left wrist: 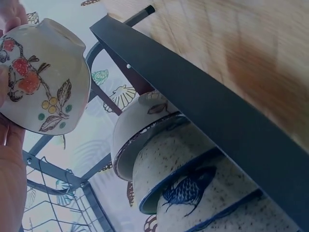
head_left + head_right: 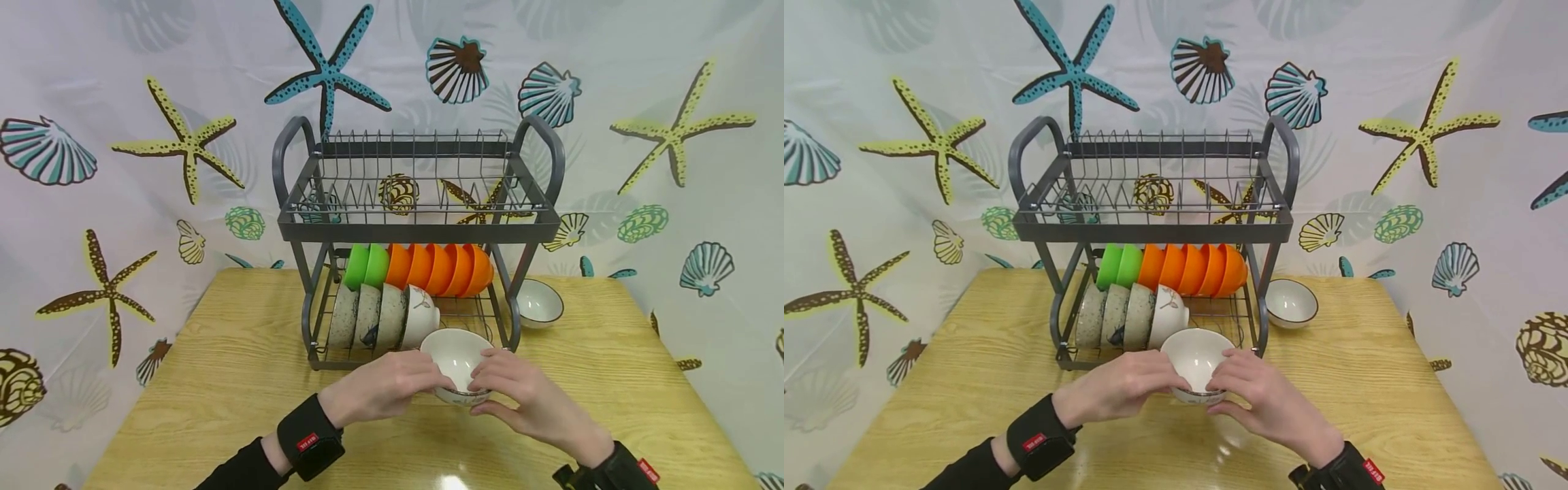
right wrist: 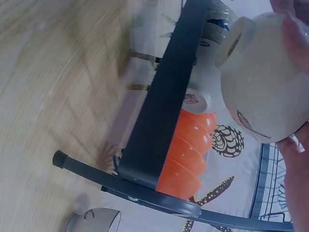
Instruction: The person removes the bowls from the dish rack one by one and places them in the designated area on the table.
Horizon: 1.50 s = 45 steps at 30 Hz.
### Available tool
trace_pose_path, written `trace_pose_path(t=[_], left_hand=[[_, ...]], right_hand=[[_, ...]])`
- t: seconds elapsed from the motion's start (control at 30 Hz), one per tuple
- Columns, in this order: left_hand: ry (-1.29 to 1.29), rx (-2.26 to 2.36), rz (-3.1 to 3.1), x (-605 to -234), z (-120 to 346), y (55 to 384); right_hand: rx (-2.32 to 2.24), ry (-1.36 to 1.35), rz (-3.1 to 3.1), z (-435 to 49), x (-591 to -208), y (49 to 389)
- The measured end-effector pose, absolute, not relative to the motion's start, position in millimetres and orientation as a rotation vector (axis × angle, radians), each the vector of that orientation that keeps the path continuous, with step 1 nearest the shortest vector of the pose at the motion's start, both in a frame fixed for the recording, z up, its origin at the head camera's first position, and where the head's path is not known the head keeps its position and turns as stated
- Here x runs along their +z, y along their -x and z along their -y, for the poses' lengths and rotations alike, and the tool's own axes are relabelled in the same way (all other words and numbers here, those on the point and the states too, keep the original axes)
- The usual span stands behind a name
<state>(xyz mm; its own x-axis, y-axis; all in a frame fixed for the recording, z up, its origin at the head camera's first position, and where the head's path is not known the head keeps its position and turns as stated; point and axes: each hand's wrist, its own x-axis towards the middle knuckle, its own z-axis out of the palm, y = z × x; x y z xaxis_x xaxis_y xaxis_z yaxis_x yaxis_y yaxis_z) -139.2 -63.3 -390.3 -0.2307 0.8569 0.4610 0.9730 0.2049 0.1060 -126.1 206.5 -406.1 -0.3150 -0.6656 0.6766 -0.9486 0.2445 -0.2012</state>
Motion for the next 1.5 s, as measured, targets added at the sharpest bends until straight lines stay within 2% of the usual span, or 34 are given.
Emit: trace_pose_path(t=[0.3, 0.63, 0.83, 1.1, 1.5], left_hand=[[1.670, -0.369, 2.177, -395.3, 65.3, 134.9], [1.361, -0.742, 2.314, -416.7, 79.0, 130.7], [1.205, -0.782, 2.380, -427.3, 87.9, 127.5], [1.148, -0.810, 2.434, -433.1, 88.7, 126.9], [1.114, -0.844, 2.427, -440.6, 86.8, 125.3]], right_hand=[[0.527, -1.409, 2.158, -205.8, -412.0, 120.9], [0.516, -1.164, 2.031, -231.5, -421.9, 115.1], [0.527, -0.948, 2.006, -258.3, -421.2, 115.7], [0.501, -0.744, 2.052, -285.7, -426.6, 131.7], [0.428, -0.639, 2.167, -309.9, -451.1, 175.6]])
